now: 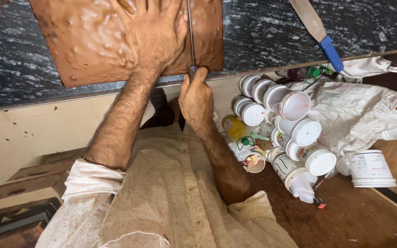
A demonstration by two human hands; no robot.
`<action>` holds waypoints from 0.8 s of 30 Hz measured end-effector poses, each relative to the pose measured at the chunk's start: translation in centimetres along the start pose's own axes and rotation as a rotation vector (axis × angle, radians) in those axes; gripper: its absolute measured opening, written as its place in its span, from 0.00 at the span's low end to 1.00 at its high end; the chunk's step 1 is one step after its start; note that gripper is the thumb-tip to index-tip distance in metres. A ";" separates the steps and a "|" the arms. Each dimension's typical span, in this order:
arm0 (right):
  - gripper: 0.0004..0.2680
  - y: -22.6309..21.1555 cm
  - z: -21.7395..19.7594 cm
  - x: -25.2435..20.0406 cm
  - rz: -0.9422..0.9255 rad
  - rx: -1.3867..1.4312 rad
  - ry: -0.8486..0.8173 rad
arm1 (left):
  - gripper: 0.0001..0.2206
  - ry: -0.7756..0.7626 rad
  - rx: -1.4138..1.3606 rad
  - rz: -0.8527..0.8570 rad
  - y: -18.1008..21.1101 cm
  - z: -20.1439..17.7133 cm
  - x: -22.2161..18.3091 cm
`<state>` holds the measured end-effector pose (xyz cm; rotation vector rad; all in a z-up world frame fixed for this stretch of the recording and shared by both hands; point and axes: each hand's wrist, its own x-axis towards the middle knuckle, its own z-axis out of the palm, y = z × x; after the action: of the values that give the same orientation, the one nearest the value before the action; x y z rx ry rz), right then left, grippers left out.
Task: The person flips a slab of brownie onto a board, removes the baking paper, and cuts it into rectangular pieces using a long knife.
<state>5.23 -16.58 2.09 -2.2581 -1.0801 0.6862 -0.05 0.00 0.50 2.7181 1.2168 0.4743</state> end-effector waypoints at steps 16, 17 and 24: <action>0.12 -1.1 -2.0 -0.5 -0.006 -0.010 0.047 | 0.18 0.017 -0.011 0.016 -0.2 0.4 -0.1; 0.12 -1.1 -2.0 -0.5 -0.012 -0.005 0.044 | 0.18 0.016 -0.012 0.017 -0.2 0.5 -0.1; 0.12 -1.1 -1.9 -0.4 0.001 0.030 0.002 | 0.19 0.082 0.061 0.034 -0.4 0.7 -0.2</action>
<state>5.63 -16.79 4.27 -2.2335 -1.0608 0.6963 -0.24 0.12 -0.36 2.8004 1.2253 0.5672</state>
